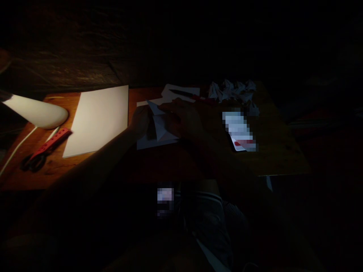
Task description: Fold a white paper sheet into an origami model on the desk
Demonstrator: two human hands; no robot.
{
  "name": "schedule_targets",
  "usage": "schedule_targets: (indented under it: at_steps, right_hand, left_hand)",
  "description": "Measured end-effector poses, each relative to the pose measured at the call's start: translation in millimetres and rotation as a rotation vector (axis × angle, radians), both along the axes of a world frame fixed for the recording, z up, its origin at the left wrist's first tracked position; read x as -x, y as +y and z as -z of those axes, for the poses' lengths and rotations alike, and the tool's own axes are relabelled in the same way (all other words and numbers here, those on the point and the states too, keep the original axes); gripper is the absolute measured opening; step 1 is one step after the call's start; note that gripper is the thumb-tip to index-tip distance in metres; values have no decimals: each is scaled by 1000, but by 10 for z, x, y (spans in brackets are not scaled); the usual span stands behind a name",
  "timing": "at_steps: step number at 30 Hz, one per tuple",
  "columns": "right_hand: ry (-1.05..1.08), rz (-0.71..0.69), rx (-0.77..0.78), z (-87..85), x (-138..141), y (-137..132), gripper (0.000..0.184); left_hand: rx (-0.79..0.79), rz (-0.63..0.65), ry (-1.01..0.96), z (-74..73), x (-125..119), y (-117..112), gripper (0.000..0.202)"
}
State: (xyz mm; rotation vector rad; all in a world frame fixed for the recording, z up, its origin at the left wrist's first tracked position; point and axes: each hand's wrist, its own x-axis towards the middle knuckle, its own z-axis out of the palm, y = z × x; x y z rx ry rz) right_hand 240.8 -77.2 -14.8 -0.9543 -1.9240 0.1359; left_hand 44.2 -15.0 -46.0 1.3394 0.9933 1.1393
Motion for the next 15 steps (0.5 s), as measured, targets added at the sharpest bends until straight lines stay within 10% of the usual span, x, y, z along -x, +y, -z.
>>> schedule_targets:
  at_steps: [15]
  right_hand:
    - [-5, -16, 72, -15, -9, 1, 31]
  left_hand:
    - [19, -7, -14, -24, -13, -22, 25]
